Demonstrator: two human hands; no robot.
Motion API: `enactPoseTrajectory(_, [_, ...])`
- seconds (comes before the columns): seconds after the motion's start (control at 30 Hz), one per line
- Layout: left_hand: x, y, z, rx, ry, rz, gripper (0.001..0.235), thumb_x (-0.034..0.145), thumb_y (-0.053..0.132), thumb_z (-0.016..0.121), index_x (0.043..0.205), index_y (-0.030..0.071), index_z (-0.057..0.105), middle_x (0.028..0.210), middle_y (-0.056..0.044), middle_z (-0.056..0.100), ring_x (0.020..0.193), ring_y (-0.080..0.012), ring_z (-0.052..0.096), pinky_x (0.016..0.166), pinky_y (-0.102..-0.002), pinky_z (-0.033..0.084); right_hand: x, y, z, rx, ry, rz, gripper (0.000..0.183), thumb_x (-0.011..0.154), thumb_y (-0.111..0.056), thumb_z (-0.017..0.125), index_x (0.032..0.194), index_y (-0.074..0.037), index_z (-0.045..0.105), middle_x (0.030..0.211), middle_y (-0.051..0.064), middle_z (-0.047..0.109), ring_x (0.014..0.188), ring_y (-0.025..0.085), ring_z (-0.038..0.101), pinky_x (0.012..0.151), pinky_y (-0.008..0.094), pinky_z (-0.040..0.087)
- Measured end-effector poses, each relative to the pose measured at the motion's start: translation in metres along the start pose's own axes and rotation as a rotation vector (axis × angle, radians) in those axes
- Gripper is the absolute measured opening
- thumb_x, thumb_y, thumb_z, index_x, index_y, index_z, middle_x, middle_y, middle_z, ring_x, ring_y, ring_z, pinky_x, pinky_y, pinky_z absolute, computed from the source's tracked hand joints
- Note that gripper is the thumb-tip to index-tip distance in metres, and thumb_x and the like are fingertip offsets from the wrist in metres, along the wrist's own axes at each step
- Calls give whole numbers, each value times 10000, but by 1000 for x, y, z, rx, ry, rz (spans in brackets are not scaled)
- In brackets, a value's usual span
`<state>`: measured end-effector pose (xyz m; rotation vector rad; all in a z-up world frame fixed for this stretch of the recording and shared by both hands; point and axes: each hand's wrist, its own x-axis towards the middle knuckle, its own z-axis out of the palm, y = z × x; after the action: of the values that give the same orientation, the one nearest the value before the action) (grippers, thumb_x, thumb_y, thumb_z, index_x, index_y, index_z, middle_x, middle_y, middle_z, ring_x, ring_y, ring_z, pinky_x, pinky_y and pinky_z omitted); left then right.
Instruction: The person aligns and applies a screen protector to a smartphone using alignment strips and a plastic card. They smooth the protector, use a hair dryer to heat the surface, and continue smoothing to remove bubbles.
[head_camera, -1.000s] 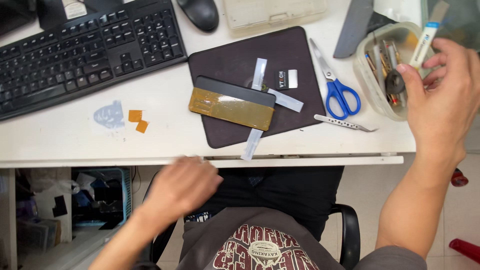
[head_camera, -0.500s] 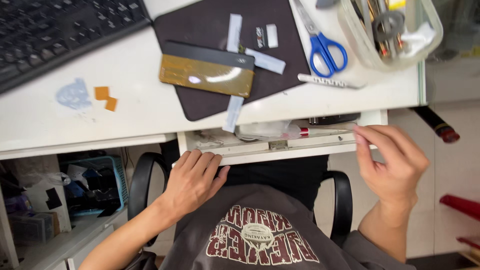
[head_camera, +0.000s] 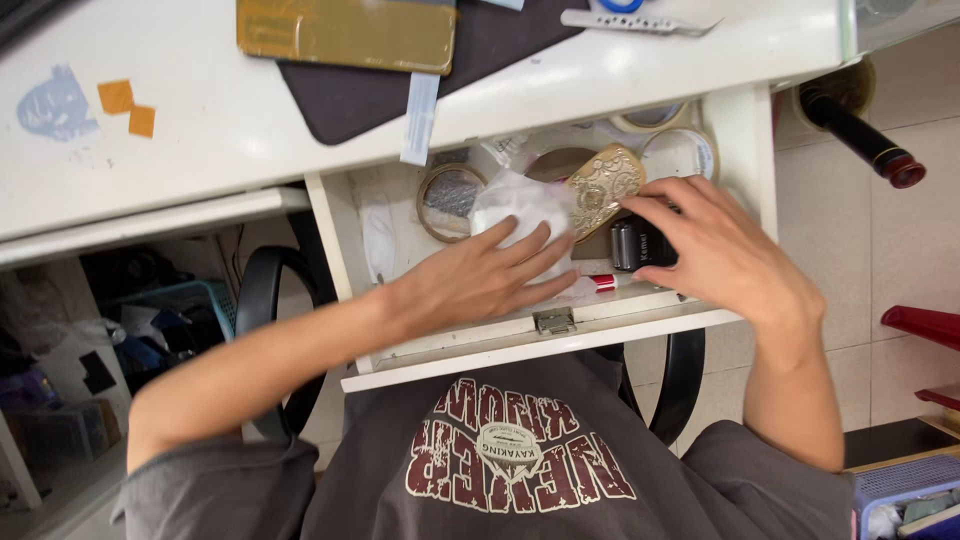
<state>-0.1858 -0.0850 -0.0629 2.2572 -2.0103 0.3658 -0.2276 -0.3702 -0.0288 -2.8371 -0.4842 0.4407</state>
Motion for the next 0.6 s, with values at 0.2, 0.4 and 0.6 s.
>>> enactPoseTrajectory(0.2, [-12,-32,-23,3,-51,18,428,861,84,783,1267,62,651,1113,-79,715,1023,-200,692,941,-364,541,-28,16,16,29,61,-61,892,612,-239,885,1427,-72,562,1272,145,634,1211,320,560,1045,437,462])
enactPoseTrajectory(0.4, [-37,-29,-61,-14,-202,-227,290,844,63,749,1118,34,656,880,-43,662,822,-206,672,790,-358,543,-27,26,8,109,271,-180,782,731,-269,880,1416,-35,584,1186,172,670,1164,320,607,1008,429,539])
enactPoseTrajectory(0.6, [-25,-4,-23,481,-178,-254,440,743,104,682,1181,122,643,993,-15,618,899,-126,610,755,-270,500,0,4,4,-299,355,-224,734,715,-365,888,1297,19,658,1063,179,690,1024,313,631,899,436,559])
